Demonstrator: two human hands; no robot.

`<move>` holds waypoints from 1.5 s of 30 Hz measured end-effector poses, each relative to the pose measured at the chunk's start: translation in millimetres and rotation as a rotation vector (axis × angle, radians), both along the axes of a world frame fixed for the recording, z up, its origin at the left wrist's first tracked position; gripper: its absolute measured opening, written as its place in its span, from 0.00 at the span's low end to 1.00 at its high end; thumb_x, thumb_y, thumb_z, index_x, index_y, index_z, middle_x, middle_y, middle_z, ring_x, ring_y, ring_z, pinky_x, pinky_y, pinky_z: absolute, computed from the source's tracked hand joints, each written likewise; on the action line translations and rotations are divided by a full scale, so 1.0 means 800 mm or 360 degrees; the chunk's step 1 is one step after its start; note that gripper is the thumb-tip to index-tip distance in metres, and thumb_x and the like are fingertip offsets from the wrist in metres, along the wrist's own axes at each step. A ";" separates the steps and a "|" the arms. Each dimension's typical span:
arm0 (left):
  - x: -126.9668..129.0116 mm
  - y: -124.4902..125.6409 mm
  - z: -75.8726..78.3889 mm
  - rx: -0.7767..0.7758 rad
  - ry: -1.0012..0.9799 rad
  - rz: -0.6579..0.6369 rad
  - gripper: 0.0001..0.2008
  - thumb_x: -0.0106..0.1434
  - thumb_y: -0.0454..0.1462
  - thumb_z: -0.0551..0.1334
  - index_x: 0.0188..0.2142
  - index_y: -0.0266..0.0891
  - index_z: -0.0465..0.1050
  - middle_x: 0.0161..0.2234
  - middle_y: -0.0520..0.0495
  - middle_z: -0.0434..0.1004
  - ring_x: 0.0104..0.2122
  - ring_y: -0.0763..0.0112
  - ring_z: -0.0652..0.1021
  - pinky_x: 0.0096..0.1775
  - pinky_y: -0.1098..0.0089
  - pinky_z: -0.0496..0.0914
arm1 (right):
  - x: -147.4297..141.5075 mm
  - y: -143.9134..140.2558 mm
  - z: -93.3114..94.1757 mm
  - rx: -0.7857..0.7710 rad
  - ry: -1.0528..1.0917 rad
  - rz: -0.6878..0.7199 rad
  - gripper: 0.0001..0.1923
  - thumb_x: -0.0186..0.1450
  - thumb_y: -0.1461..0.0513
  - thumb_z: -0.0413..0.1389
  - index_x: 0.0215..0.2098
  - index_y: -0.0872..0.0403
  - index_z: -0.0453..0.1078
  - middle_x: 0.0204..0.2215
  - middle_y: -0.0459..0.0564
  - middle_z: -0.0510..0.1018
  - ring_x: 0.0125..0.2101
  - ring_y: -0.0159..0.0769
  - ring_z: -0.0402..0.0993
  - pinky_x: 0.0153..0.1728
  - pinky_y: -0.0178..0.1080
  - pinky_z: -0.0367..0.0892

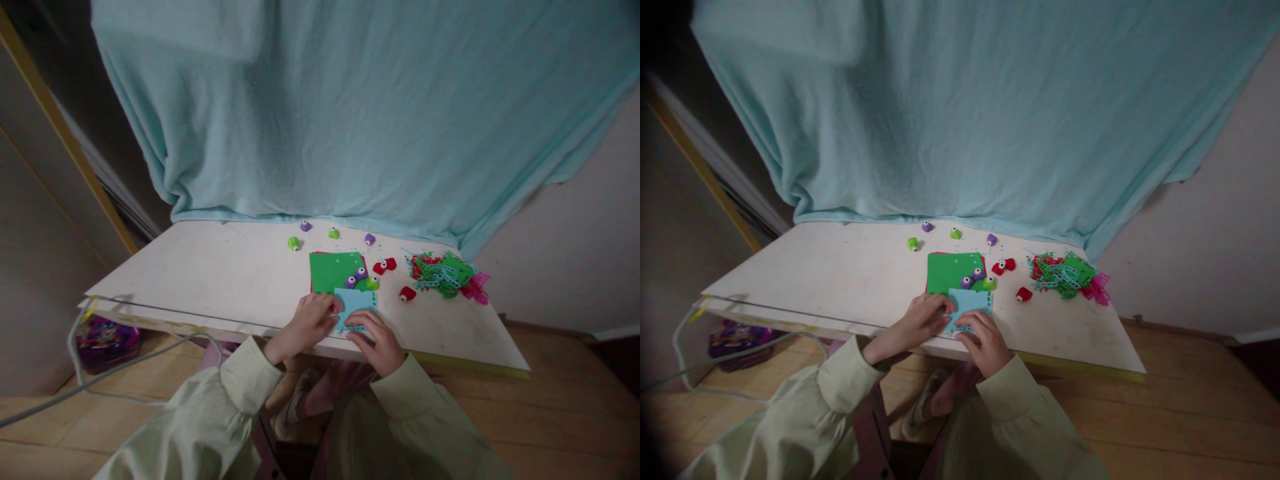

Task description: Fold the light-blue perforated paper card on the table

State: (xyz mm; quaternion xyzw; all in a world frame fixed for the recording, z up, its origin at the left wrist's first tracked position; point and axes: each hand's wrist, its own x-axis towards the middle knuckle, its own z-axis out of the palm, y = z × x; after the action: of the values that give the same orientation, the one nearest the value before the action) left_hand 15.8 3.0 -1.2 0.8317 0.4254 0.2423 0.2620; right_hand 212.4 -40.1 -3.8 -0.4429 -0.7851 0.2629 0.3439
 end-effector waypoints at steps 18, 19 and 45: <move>0.009 0.003 -0.013 -0.0026 0.0050 0.0133 0.11 0.54 0.35 0.64 0.38 0.45 0.67 0.37 0.53 0.71 0.41 0.64 0.68 0.44 0.64 0.59 | 0.015 -0.003 -0.002 0.0014 -0.0057 -0.0011 0.03 0.63 0.64 0.55 0.33 0.51 0.71 0.38 0.51 0.70 0.42 0.41 0.66 0.45 0.45 0.63; 0.009 0.003 -0.013 -0.0023 0.0051 0.0131 0.11 0.54 0.35 0.64 0.38 0.45 0.67 0.37 0.53 0.71 0.41 0.64 0.68 0.44 0.64 0.59 | 0.019 -0.004 -0.001 -0.0002 -0.0049 -0.0003 0.03 0.63 0.64 0.55 0.33 0.51 0.71 0.39 0.51 0.70 0.43 0.41 0.66 0.46 0.46 0.63; 0.025 -0.012 -0.009 0.0126 0.0146 0.0287 0.09 0.58 0.40 0.63 0.38 0.45 0.67 0.37 0.50 0.69 0.41 0.61 0.67 0.46 0.57 0.59 | 0.047 -0.017 0.004 0.0028 -0.0071 -0.0055 0.04 0.63 0.64 0.53 0.34 0.51 0.70 0.45 0.53 0.68 0.48 0.44 0.63 0.50 0.48 0.60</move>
State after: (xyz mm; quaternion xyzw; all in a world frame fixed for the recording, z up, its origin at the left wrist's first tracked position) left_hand 36.1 -6.8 -8.4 0.8099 0.5001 0.2433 0.1863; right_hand 250.2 -53.4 -0.8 -0.4591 -0.7872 0.2399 0.3346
